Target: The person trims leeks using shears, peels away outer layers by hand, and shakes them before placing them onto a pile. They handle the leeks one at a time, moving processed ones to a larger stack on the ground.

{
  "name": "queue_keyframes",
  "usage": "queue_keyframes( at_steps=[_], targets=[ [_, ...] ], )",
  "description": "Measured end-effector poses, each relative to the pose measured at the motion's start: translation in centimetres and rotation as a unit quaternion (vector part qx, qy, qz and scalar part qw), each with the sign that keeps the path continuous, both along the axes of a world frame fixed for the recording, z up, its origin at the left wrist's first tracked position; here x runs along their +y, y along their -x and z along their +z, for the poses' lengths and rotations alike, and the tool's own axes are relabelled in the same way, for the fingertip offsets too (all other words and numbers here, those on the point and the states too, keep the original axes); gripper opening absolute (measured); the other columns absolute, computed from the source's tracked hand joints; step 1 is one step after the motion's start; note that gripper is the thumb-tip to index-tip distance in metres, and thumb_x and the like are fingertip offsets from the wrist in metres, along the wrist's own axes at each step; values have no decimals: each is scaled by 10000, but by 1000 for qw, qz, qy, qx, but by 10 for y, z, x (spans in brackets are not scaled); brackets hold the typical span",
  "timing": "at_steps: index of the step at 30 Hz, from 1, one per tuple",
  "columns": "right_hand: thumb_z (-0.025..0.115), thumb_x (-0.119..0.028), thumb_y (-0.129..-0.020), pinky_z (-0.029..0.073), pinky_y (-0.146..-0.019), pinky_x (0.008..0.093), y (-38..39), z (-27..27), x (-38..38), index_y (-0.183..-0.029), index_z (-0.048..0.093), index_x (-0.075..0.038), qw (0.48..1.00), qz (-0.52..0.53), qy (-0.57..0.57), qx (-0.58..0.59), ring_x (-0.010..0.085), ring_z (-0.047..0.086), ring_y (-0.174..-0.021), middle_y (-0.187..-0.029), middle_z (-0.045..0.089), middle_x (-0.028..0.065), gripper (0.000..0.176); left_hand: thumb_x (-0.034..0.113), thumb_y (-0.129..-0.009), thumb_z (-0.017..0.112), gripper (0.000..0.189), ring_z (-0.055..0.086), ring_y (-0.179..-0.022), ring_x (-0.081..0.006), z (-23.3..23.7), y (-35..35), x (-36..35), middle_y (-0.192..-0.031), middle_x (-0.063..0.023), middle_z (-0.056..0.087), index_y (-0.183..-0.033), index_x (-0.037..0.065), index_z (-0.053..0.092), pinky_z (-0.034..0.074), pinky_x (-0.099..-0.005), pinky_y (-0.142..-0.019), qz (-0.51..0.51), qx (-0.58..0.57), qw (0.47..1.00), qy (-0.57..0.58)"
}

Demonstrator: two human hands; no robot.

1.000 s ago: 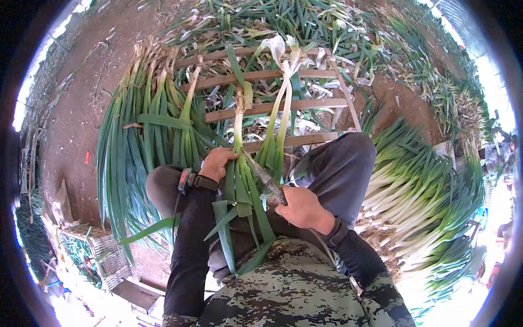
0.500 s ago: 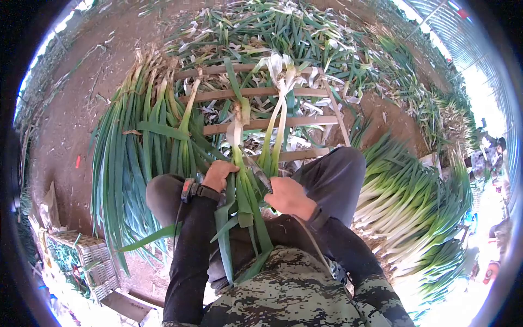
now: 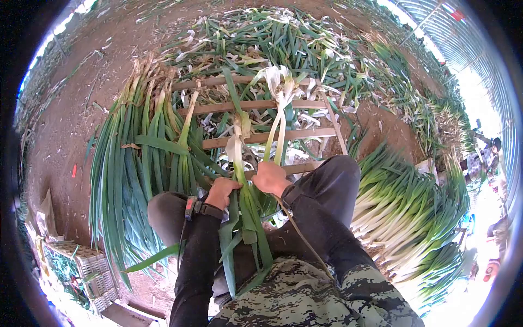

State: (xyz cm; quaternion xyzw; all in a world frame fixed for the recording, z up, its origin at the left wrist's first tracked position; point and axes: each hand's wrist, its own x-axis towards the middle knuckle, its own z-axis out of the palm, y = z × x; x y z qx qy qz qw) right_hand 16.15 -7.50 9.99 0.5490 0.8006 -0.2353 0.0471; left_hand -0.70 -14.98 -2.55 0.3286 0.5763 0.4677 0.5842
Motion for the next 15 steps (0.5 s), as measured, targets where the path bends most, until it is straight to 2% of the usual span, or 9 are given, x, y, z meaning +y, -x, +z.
queue_keyframes(
  at_steps=[2,4,6,8,15],
  targets=[
    [678,-288,-787,537,-807,527,1,0,3,-860,688,44,1000,-8,-3,-3,459,675,-907,-905,693,277,341,-22,-724,735,253,701,-719,-329,21,0,9,-896,-166,735,-966,38,775,572,-388,-687,41,-190,968,160],
    [654,-264,-791,538,-801,527,1,2,-1,-869,705,47,1000,-10,-13,-1,455,682,-904,-918,696,282,325,-28,-739,734,195,683,-660,-316,-6,-4,2,-851,-183,718,-934,-42,738,555,-405,-618,11,-81,997,-16],
    [653,-257,-794,538,-800,529,-3,11,-15,-873,699,50,1000,7,5,-16,458,681,-901,-910,696,279,321,-32,-752,732,172,669,-619,-300,0,-7,3,-817,-194,700,-905,-105,704,534,-413,-563,26,-65,997,-15],
    [653,-249,-798,537,-788,532,-10,6,-28,-879,683,50,1000,8,-5,-20,462,681,-881,-873,693,278,311,-35,-764,729,174,658,-598,-280,51,-9,9,-794,-198,681,-880,-150,671,510,-415,-522,81,-141,973,162],
    [694,-269,-784,526,-792,536,-1,-23,17,-910,661,21,1000,-20,5,3,461,668,-889,-875,687,271,318,-55,-751,736,229,674,-656,-287,30,-14,12,-833,-188,693,-950,-147,671,537,-409,-595,49,-81,978,184]
  ],
)
